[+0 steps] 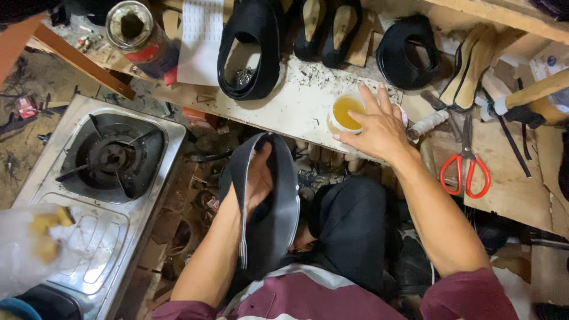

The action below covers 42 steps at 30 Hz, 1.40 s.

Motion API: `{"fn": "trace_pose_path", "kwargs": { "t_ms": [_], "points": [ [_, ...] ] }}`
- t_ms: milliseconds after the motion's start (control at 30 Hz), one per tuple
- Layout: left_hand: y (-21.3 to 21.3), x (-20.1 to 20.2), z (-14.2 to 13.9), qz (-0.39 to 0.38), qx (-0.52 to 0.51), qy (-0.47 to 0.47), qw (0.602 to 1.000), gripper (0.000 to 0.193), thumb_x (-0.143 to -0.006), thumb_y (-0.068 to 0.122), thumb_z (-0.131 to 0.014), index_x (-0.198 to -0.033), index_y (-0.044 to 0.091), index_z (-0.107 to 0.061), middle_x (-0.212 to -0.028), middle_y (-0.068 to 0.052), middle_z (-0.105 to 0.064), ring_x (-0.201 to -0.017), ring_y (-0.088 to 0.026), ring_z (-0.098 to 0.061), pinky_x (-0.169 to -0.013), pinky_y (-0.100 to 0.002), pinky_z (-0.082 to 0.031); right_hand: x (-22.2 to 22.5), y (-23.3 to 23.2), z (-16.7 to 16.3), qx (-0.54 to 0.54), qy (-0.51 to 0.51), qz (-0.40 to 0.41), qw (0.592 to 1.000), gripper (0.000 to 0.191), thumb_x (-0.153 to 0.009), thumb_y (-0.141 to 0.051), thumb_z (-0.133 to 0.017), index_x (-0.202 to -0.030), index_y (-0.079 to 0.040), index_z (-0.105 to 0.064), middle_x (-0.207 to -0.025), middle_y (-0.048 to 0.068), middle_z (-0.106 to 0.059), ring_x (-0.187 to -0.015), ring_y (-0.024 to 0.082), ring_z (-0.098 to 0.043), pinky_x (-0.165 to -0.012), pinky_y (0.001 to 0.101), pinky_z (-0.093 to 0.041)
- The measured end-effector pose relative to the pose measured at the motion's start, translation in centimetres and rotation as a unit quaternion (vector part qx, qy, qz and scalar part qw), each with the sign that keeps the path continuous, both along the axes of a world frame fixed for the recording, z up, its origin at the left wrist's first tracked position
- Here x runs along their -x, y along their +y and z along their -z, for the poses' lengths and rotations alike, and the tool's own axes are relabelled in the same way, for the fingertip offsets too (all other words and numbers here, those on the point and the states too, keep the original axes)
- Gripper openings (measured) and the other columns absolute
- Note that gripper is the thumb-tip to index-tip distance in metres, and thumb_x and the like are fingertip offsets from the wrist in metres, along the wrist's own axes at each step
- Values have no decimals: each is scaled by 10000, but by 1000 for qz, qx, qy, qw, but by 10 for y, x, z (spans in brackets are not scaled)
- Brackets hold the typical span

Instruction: The person applies glue to the edge of a black shoe upper and presses it to a sole, repeatedly checking the bond. They then use scissors to trim excess material from the sole edge.

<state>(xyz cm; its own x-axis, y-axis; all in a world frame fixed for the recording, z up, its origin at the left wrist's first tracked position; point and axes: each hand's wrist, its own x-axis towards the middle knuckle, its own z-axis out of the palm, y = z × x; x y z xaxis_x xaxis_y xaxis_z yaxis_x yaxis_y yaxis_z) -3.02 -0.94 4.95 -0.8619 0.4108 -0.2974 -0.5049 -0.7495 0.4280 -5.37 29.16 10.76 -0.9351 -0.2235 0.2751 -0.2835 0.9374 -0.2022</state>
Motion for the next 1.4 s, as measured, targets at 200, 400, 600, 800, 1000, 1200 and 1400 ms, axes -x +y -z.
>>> {"fn": "trace_pose_path", "kwargs": {
  "t_ms": [200,400,600,800,1000,1200,1400],
  "points": [
    [-4,-10,7,-32,147,90,985,125,-1046,156,-673,-1102,53,-715,-1061,-66,-701,-958,-189,-624,-858,-365,-480,-13,4,5,32,-19,47,998,286,-897,-353,-824,-836,-75,-799,-1588,68,-502,-1541,370,-369,-1270,530,-307],
    [26,-6,22,-25,166,3,986,152,-913,140,-712,-1065,145,-711,-1135,28,-698,-1079,-95,-616,-960,-268,-470,-70,-40,-1,183,39,-150,971,396,-810,-196,-822,-1185,-99,-739,-1586,186,-380,-1485,399,-387,-1235,508,-341],
    [37,-8,34,1,96,33,995,163,-936,130,-761,-1075,114,-678,-1087,-21,-673,-1031,-152,-616,-911,-329,-497,-76,-57,-4,83,96,-222,967,536,-798,-74,-801,-1306,-222,-716,-1587,195,-350,-1499,426,-342,-1255,527,-323],
    [30,-9,20,37,84,-62,994,273,-912,180,-720,-1170,102,-677,-1086,-59,-699,-941,-184,-673,-787,-381,-586,-78,-52,-2,171,24,-243,954,539,-727,61,-739,-1195,-206,-753,-1581,197,-397,-1497,404,-388,-1252,519,-333],
    [32,-7,26,-12,44,-18,999,208,-938,149,-718,-1129,69,-693,-1043,-68,-709,-929,-193,-679,-785,-377,-593,-78,-56,0,158,53,-245,955,471,-751,44,-755,-1183,-142,-776,-1533,207,-431,-1458,401,-424,-1212,478,-386],
    [27,3,19,-76,38,-42,995,188,-987,187,-689,-1123,60,-659,-1065,-52,-703,-972,-191,-679,-866,-385,-591,-94,-72,-5,316,-65,-166,932,430,-884,15,-730,-1300,-66,-654,-1215,125,-661,-998,202,-719,-867,298,-601],
    [21,-9,-7,90,-16,86,992,330,-981,308,-601,-1175,46,-652,-1083,-94,-719,-960,-224,-716,-854,-428,-595,-85,-83,-18,325,-171,-25,930,591,-850,-113,-758,-1404,-51,-562,-872,54,-742,-725,160,-716,-682,293,-585]
  ]
}}
